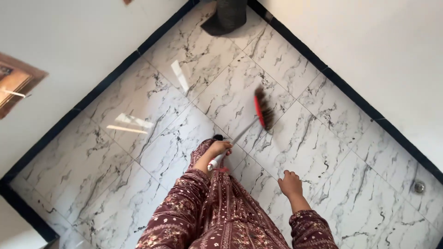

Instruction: Sweeping a tiled floor with a broom.

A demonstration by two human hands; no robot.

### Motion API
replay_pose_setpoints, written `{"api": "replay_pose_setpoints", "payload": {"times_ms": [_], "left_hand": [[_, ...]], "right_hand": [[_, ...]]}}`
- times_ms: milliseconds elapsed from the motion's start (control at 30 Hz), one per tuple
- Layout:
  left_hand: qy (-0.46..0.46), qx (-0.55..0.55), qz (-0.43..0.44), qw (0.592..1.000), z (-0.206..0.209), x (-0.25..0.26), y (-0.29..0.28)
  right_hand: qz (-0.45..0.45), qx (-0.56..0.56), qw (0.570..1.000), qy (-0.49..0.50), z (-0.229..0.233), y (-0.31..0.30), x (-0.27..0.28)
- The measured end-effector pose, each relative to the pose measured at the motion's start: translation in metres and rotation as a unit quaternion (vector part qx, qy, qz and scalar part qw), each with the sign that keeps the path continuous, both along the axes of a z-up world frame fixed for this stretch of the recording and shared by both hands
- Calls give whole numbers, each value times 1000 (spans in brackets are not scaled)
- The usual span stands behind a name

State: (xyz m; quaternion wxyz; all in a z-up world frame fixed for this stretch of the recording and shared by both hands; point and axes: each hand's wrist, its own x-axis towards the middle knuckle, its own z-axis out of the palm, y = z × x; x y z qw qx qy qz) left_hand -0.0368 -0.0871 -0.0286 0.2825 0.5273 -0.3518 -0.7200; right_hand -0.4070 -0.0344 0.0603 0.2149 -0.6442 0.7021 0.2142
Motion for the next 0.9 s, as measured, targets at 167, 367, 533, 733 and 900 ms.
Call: {"api": "replay_pose_setpoints", "payload": {"times_ms": [167, 367, 533, 733, 900], "left_hand": [[-273, -136, -1, 952, 14, 83, -36], [-423, 109, 53, 898, 77, 168, -106], [-388, 68, 45, 918, 71, 150, -182], [-238, -295, -215, 900, 41, 37, -261], [-92, 43, -190, 977, 71, -49, -317]], "right_hand": [[-18, 15, 999, -42, -15, -54, 38], [8, 5, 992, -122, -27, -151, 109], [-19, -24, 983, -181, -4, -213, 126], [-101, -69, 979, -165, 3, -243, 53], [-171, -43, 980, -88, 4, -263, -23]]}}
